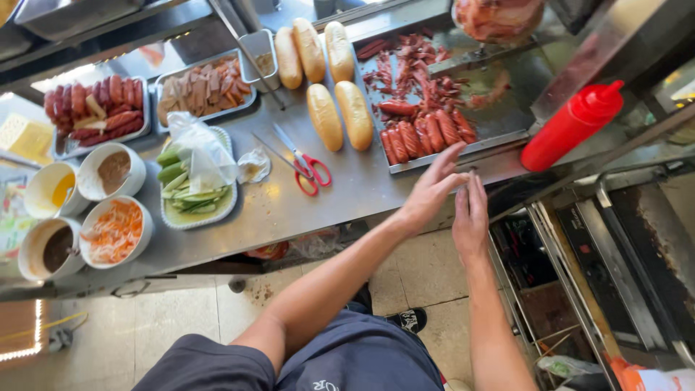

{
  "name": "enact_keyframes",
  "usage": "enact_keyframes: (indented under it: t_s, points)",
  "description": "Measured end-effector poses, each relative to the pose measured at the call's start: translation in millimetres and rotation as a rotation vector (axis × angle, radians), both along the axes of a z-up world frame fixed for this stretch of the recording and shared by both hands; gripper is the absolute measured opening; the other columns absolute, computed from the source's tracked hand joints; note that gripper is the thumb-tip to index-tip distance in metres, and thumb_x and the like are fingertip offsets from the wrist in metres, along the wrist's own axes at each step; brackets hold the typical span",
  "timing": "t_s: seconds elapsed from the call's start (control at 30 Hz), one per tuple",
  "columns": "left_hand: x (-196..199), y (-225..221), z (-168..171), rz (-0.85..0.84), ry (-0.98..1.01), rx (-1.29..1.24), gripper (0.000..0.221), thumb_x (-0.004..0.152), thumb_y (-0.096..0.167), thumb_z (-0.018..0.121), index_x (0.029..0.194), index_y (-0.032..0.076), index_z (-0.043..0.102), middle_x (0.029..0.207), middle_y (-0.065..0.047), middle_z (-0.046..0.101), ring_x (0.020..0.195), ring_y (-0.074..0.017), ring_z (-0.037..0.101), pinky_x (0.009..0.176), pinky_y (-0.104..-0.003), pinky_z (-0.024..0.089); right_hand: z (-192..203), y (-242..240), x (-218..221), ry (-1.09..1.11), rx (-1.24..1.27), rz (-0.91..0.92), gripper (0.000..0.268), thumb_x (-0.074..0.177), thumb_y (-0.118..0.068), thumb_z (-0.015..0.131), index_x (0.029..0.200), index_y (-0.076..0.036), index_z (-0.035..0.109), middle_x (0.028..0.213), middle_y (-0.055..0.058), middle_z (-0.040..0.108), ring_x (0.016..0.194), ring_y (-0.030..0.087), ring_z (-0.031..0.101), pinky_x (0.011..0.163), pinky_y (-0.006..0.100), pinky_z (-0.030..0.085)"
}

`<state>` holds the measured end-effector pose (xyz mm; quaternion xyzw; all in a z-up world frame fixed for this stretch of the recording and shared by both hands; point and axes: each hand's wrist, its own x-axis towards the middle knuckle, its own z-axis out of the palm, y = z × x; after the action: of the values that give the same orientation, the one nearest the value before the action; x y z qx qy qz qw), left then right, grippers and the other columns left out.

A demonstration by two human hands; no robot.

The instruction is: The person prepares a sandwich by cutting a baguette open, spreading sauces and pâté, adding meat, cucumbers, and pickled vegetables, then heating it in a toaster before placing it in a paper bag.

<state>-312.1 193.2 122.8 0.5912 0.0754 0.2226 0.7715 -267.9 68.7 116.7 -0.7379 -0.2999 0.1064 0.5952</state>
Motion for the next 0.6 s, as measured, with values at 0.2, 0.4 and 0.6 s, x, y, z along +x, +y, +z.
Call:
enact_keyframes:
  t_s: [0.2, 0.4, 0.6]
  points:
    - [-120, 150, 7, 0.414, 0.348, -0.052, 0.030, 0.101, 0.027, 0.062, 0.119, 0.005, 0.073, 0.110, -0.004, 0.077, 0.099, -0.0121, 0.071, 0.083, -0.024, 0.052, -42, 28, -46, 0.387, -0.019, 0.148, 0.040, 0.105, -0.020, 0.058, 0.139, 0.001, 0.061, 0.127, 0.012, 0.070, 0.117, 0.016, 0.064, 0.100, 0.029, 0.046]
    - [-202, 234, 40, 0.596, 0.346, -0.059, 0.029, 0.103, 0.028, 0.063, 0.099, 0.004, 0.078, 0.096, -0.006, 0.079, 0.087, -0.0134, 0.075, 0.075, -0.024, 0.054, -36, 81, -71, 0.474, -0.060, 0.108, 0.029, 0.105, -0.020, 0.059, 0.124, -0.001, 0.071, 0.099, 0.007, 0.077, 0.086, 0.010, 0.069, 0.079, 0.024, 0.052]
    - [-256, 400, 171, 1.482, 0.066, 1.022, 0.061, 0.096, 0.028, 0.084, 0.145, 0.008, 0.053, 0.142, -0.012, 0.057, 0.124, -0.0269, 0.061, 0.104, -0.045, 0.057, 18, 146, -100, 0.323, -0.024, 0.095, 0.021, 0.098, -0.013, 0.076, 0.106, 0.006, 0.072, 0.092, 0.008, 0.073, 0.081, 0.011, 0.066, 0.076, 0.024, 0.053]
